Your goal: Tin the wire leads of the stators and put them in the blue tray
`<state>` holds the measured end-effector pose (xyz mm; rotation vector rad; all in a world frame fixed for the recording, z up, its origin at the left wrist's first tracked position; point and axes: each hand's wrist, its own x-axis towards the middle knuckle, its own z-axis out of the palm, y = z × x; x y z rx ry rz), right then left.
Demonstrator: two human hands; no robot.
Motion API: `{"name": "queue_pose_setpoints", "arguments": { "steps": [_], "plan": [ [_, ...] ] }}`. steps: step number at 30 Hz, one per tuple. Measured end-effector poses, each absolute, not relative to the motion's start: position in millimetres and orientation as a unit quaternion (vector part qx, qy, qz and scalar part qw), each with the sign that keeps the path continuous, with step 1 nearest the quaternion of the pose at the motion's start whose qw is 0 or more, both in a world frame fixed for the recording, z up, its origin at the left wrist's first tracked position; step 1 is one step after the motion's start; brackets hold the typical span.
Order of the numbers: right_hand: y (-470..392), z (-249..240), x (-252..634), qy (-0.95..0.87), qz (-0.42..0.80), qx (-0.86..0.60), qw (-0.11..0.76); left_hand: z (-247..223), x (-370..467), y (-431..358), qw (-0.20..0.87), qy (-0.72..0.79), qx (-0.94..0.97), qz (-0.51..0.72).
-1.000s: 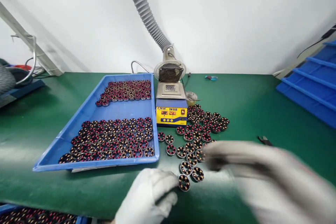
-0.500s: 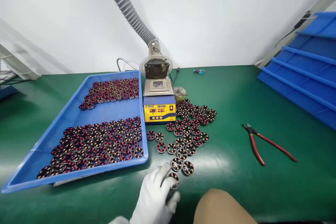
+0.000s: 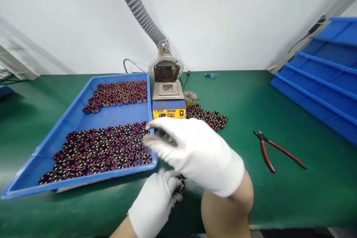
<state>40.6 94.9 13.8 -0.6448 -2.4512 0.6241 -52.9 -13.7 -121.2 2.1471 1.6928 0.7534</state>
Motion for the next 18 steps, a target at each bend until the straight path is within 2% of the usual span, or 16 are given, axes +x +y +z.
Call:
{"name": "queue_pose_setpoints", "arguments": {
  "steps": [2, 5, 7, 10, 14, 18],
  "plan": [
    [106.2, 20.2, 42.8, -0.85, 0.279, -0.266, 0.358, -93.2, -64.3, -6.9, 0.116, 0.58, 0.767, 0.25],
    [113.5, 15.2, 39.5, -0.745, 0.396, -0.272, 0.463, -47.4, -80.4, 13.6, -0.082, 0.577, 0.77, 0.259],
    [115.3, 10.2, 33.5, -0.69, 0.469, -0.248, 0.492, -21.2, -85.9, 30.7, -0.223, 0.561, 0.74, 0.295],
    [117.4, 5.4, 21.9, -0.591, 0.598, -0.184, 0.509, 3.7, -85.3, 53.5, -0.326, 0.525, 0.694, 0.369],
    [122.0, 2.2, 14.4, -0.417, 0.732, -0.12, 0.526, 7.6, -80.4, 71.7, -0.33, 0.479, 0.68, 0.447],
    [127.9, -5.1, 17.7, -0.353, 0.798, -0.096, 0.48, -9.2, -85.2, 78.3, -0.194, 0.512, 0.629, 0.553]
  ]
}}
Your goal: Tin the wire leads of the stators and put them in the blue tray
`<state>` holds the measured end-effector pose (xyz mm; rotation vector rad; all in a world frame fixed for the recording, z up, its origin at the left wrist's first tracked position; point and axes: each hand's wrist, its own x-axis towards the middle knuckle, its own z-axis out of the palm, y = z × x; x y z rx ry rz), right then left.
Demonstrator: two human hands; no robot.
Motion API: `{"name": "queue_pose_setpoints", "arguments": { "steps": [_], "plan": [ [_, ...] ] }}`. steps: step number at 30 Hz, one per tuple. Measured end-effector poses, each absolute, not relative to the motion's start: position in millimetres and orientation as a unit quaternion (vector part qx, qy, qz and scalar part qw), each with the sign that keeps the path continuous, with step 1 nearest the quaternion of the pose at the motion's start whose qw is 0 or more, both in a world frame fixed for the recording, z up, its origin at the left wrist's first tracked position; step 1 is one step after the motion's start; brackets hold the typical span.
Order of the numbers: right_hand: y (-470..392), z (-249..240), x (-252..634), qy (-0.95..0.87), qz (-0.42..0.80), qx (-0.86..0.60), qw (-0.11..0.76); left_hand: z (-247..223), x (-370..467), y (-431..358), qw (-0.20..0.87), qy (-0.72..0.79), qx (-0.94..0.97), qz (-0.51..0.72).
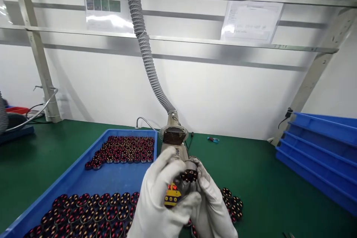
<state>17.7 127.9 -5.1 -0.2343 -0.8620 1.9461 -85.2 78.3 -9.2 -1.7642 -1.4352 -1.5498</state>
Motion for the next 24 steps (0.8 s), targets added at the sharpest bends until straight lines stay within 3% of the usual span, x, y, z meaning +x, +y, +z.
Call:
{"name": "queue_pose_setpoints", "arguments": {
  "steps": [4, 8, 10, 15, 20, 24],
  "plan": [
    [134.9, -19.4, 11.4, -0.326, 0.823, -0.096, 0.454, -19.3, -95.6, 83.4, -0.02, -0.549, -0.604, -0.578],
    [145.5, -26.0, -1.2, -0.406, 0.752, -0.106, 0.509, -18.0, -107.6, 87.1, -0.096, -0.517, -0.594, -0.608],
    [149.1, -24.1, -2.1, -0.487, 0.686, -0.117, 0.527, -18.2, -113.3, 86.6, -0.063, -0.531, -0.608, -0.587],
    [144.9, -17.7, 7.1, -0.554, 0.63, -0.142, 0.525, -20.7, -119.4, 81.8, 0.147, -0.502, -0.68, -0.514],
    [143.1, -16.4, 11.2, -0.588, 0.612, -0.129, 0.513, -13.3, -118.5, 77.8, 0.198, -0.48, -0.699, -0.491],
    [144.1, -15.4, 12.0, -0.593, 0.565, -0.127, 0.56, -6.6, -117.1, 77.0, 0.212, -0.436, -0.733, -0.476]
  ]
}}
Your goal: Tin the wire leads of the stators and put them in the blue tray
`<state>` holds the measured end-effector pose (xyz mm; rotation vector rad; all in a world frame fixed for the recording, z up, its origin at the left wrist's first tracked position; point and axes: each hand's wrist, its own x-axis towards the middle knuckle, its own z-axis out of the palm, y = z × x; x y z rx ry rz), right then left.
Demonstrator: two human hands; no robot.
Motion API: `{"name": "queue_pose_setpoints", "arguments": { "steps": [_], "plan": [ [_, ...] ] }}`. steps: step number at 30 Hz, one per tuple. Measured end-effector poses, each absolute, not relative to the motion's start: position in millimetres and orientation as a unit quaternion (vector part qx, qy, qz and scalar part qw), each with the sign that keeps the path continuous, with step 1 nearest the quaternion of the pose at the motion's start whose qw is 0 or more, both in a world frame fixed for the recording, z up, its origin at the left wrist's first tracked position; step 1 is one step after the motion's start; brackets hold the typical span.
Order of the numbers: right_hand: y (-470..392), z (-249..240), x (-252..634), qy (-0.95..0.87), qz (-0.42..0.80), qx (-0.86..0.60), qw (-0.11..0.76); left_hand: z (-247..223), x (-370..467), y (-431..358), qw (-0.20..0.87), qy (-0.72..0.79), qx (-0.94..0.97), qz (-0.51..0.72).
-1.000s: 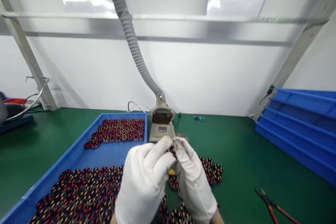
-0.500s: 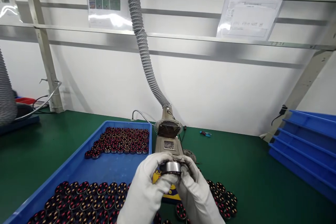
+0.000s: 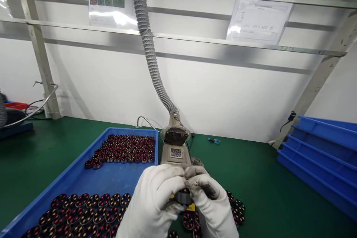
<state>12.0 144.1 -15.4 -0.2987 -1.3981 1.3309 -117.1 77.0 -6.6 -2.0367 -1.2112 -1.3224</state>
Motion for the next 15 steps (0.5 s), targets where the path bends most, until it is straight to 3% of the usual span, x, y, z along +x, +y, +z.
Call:
{"name": "queue_pose_setpoints", "arguments": {
  "steps": [4, 7, 12, 15],
  "plan": [
    [146.8, -13.2, 21.8, -0.438, 0.674, -0.111, 0.584, -5.4, -115.3, 77.2, 0.206, -0.443, -0.727, -0.483],
    [154.7, -12.8, 31.8, -0.414, 0.667, -0.134, 0.604, -5.6, -114.5, 77.1, 0.186, -0.465, -0.713, -0.491],
    [158.6, -16.3, 18.8, -0.501, 0.689, -0.162, 0.499, -8.3, -113.6, 79.4, 0.253, -0.463, -0.687, -0.5],
    [148.5, -20.4, -0.1, -0.465, 0.727, -0.146, 0.484, -13.1, -117.4, 80.5, 0.247, -0.467, -0.687, -0.5]
  ]
}}
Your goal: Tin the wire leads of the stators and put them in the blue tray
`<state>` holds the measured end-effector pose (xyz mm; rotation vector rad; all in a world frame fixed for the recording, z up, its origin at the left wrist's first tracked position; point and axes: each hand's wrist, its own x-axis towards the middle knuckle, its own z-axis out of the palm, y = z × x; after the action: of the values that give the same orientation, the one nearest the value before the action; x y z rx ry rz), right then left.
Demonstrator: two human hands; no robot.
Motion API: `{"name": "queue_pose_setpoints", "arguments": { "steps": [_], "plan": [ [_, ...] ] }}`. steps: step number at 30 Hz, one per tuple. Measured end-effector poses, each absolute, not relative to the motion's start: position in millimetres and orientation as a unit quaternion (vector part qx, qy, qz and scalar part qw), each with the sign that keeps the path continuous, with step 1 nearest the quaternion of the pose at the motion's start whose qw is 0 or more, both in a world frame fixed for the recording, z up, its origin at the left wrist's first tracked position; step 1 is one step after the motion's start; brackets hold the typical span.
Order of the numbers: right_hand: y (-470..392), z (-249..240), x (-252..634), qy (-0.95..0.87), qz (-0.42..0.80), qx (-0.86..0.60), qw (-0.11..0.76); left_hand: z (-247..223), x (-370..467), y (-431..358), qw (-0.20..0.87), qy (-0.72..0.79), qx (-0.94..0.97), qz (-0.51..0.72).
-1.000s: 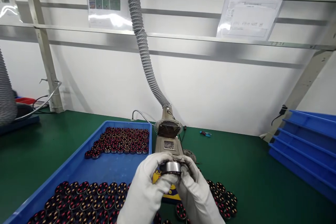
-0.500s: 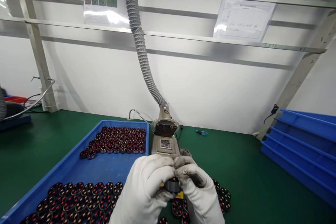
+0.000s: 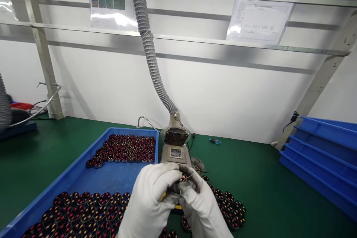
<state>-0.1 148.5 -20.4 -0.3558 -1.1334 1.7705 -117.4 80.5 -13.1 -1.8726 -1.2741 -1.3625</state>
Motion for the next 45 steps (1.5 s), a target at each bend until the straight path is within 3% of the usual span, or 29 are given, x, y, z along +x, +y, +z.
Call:
{"name": "queue_pose_setpoints", "arguments": {
  "steps": [6, 14, 18, 21, 29, 35, 40, 45],
  "plan": [
    [142.1, -35.3, -14.4, -0.394, 0.782, -0.126, 0.466, -14.9, -129.0, 77.4, 0.029, -0.444, -0.705, -0.552],
    [151.6, -45.8, -17.3, -0.378, 0.822, -0.103, 0.413, -4.0, -133.7, 68.3, -0.121, -0.443, -0.52, -0.72],
    [134.9, -36.2, -7.1, -0.332, 0.852, -0.113, 0.388, -6.7, -132.6, 62.7, -0.208, -0.468, -0.591, -0.623],
    [133.6, -33.5, -4.6, -0.343, 0.841, -0.123, 0.401, -10.0, -127.2, 66.7, -0.196, -0.489, -0.617, -0.585],
    [123.6, -16.8, -7.8, -0.358, 0.845, -0.119, 0.379, -14.1, -129.4, 79.1, -0.122, -0.439, -0.611, -0.647],
    [122.1, -18.7, -5.8, -0.334, 0.856, -0.118, 0.375, -7.4, -124.8, 69.7, -0.198, -0.498, -0.603, -0.591],
    [143.7, -41.9, -18.8, -0.337, 0.841, -0.132, 0.401, -3.0, -127.4, 68.2, -0.282, -0.43, -0.588, -0.624],
    [130.6, -32.3, -18.7, -0.32, 0.868, -0.089, 0.37, -2.2, -120.5, 75.4, -0.266, -0.401, -0.507, -0.715]
  ]
}}
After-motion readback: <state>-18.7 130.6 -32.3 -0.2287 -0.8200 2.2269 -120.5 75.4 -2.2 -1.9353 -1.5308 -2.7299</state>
